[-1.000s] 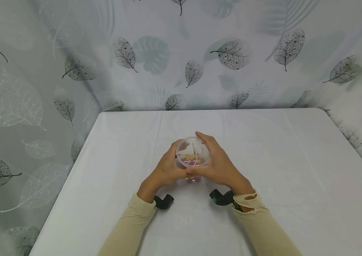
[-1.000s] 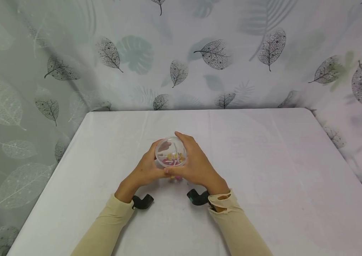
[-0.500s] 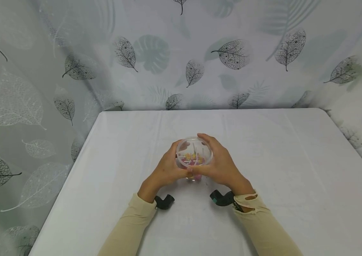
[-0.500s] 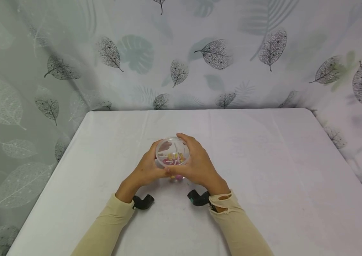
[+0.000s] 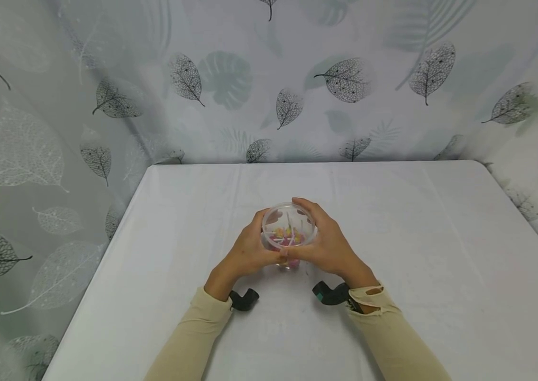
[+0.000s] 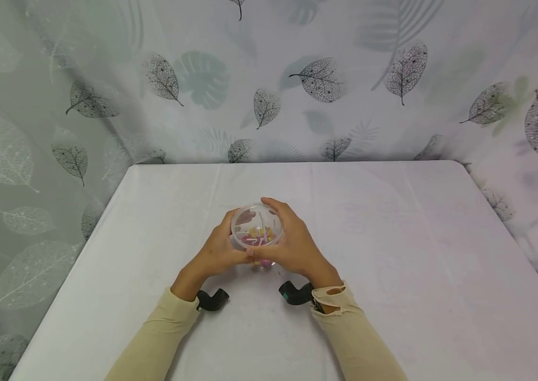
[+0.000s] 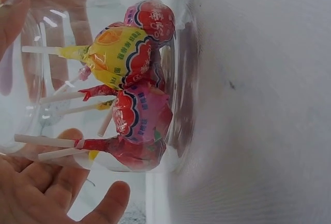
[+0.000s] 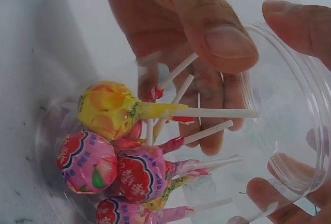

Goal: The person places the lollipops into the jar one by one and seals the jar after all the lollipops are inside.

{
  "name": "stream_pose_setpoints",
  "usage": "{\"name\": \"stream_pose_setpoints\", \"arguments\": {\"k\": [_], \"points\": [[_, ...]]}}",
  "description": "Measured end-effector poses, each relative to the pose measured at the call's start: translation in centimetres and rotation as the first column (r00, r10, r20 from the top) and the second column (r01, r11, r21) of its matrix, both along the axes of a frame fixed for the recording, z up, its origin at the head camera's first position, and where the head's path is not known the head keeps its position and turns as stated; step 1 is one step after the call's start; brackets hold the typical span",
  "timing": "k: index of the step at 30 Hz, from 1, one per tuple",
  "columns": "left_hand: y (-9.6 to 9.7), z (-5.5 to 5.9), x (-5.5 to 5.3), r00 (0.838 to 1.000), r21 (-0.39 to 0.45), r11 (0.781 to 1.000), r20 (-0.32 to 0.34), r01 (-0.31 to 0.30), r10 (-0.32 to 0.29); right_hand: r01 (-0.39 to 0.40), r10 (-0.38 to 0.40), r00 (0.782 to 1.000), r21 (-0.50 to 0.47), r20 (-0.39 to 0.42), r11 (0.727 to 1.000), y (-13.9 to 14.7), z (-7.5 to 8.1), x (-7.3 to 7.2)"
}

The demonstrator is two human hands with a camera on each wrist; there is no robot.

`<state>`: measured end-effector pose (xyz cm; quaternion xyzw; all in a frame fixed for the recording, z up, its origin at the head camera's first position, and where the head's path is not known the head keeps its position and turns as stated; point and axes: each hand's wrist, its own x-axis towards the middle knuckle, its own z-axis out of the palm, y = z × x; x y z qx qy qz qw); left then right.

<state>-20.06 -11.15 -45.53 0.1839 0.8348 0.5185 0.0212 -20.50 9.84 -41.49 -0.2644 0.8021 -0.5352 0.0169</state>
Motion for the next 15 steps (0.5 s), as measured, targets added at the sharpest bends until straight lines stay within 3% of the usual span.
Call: {"name": "stream_pose_setpoints", "arguments": {"k": [5, 10, 15], "points": [[0.08, -0.06, 0.01, 1.000, 0.010, 1.000, -0.025, -0.006, 0.006, 0.026, -0.025, 0.999, 0.021, -0.043, 0.999, 0.09, -0.77, -0.22], [0.12, -0.06, 0.10, 1.000, 0.010, 1.000, -0.018, -0.022, 0.022, 0.045, -0.044, 0.997, 0.015, -0.057, 0.999, -0.11, -0.72, 0.07], [0.09, -0.01, 0.06, 1.000, 0.004, 1.000, -0.004, -0.011, 0.011, 0.056, -0.049, 0.994, 0.078, -0.097, 0.995, -0.13, -0.43, -0.12]]}}
